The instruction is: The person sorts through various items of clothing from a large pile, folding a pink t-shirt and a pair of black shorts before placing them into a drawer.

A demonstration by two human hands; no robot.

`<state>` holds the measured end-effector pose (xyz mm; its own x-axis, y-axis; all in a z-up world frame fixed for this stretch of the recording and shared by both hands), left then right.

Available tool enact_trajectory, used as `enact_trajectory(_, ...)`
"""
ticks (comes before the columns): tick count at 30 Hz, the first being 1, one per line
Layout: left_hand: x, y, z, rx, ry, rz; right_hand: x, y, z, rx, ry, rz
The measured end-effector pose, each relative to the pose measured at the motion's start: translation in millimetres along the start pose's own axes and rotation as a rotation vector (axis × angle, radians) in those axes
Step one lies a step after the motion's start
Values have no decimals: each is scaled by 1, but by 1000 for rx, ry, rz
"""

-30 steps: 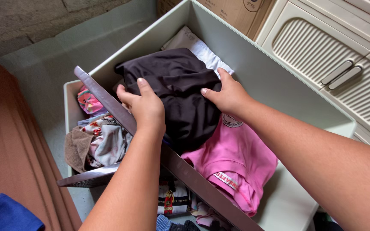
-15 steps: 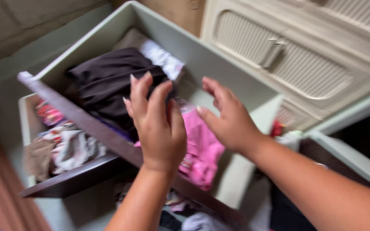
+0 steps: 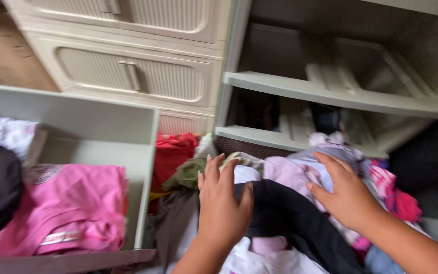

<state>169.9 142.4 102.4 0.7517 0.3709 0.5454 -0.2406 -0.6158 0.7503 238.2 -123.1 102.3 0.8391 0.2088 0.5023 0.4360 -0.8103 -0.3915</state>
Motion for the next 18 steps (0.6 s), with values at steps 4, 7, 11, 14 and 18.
enact_trajectory(4,-16,12,59,49,-164,-50,-67,120,-2,-213,-40,283)
enact_trajectory(7,-23,23,90,196,-327,-96,-105,172,1,-219,-87,394)
enact_trajectory(11,-54,32,119,371,-680,-354,-118,216,14,-208,-145,492)
enact_trajectory(14,-78,27,136,389,-719,-418,-101,222,21,-112,-99,468)
enact_trajectory(18,-103,0,163,437,-743,-366,-98,225,43,321,-114,765)
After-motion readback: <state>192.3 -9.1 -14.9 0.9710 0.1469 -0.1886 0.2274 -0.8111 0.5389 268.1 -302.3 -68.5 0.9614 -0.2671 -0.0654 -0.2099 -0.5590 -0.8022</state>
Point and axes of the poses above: each hand's wrist, its own x-axis towards the middle knuckle, its own z-axis out of the palm, y = z × x, the point moved 8 cm from there along x, towards the middle knuckle, and after that the axes turned 12 degrees about y, right-handed, at the moved point
